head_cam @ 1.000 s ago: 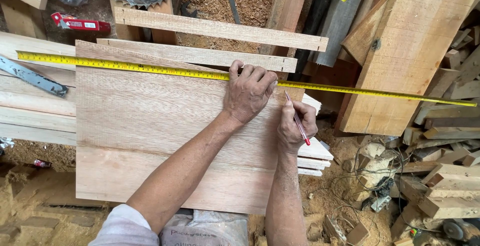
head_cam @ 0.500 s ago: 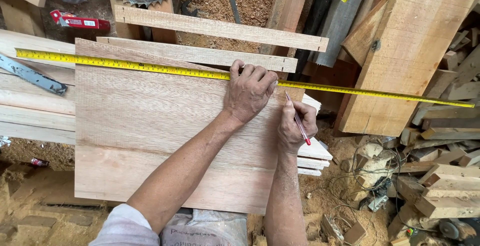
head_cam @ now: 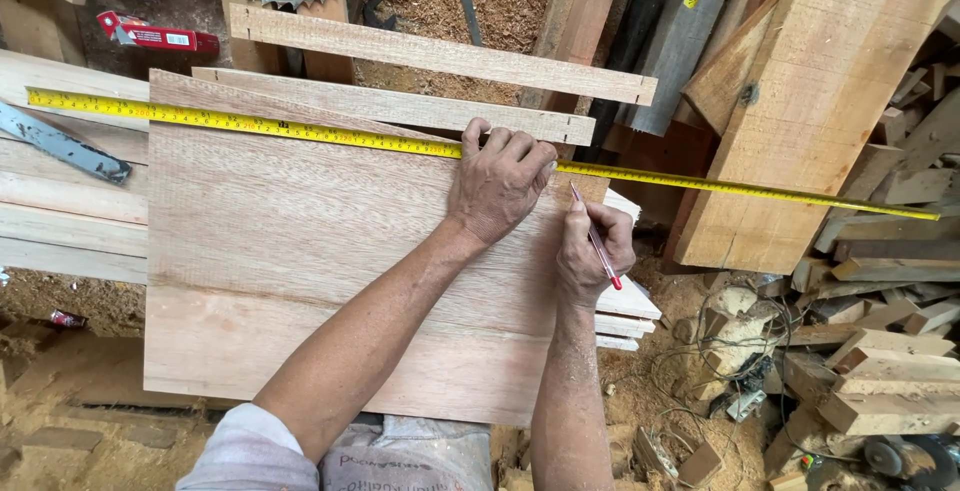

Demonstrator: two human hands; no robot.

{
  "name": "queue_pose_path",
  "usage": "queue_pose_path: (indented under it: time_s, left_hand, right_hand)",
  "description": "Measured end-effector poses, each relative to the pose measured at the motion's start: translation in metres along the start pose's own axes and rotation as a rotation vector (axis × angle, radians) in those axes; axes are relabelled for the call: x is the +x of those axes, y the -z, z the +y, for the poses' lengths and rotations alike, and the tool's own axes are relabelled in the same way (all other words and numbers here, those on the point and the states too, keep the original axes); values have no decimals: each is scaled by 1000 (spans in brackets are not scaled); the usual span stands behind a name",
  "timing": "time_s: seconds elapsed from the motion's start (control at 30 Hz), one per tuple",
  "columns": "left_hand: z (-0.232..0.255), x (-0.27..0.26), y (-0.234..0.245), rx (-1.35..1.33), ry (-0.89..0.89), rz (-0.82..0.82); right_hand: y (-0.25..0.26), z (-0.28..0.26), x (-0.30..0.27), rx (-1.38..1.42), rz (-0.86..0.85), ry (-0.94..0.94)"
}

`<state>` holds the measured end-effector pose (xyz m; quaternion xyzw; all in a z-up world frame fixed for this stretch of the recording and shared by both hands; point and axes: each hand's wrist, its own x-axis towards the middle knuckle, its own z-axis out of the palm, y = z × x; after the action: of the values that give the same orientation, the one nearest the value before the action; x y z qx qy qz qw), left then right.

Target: Measuring and marking wood panels using a tape measure, pencil, and square in preparation for cutting.

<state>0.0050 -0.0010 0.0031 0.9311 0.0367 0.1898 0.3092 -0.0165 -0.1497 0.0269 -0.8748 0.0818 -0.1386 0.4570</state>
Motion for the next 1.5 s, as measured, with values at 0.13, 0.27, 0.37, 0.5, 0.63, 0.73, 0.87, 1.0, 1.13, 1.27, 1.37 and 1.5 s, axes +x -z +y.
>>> queue_pose_path:
  time_s: [0.13, 0.27, 0.37, 0.5, 0.63, 0.73, 0.87, 1.0, 1.13, 1.27, 1.37, 1.5]
  left_hand:
    - [0, 1, 0, -3, -2, 11]
    - [1, 1, 2, 11, -3, 14]
    - [1, 0, 2, -10, 9, -18]
    - [-4, -6, -2, -27, -10, -54]
    - [-8, -5, -4, -32, -59, -16]
    - [-6, 0, 7, -40, -97, 46]
    - [-9, -19, 11, -11, -185, 94]
    - [-3, -45, 36, -4, -228, 75]
    - [2, -76, 63, -14, -223, 29]
    - [2, -102, 91, -51, -196, -63]
    - [-5, -115, 115, -65, -190, -90]
    - [-26, -157, 112, 14, -99, -109]
  right_hand:
    - [-1, -5, 2, 1, -11, -9]
    - [1, -4, 3, 3, -27, -3]
    - [1, -8, 4, 20, -34, -16]
    - [8, 0, 2, 26, -53, 27]
    - [19, -22, 8, 266, 20, -295]
    - [48, -33, 12, 447, 137, -516]
    - [87, -27, 6, 298, 20, -307]
    - [101, -28, -13, 52, -65, -251]
    - [92, -22, -47, 33, -289, -74]
    - [71, -47, -71, -116, -408, 83]
    - [52, -72, -90, -152, -478, 111]
    - [50, -32, -113, -307, -728, 92]
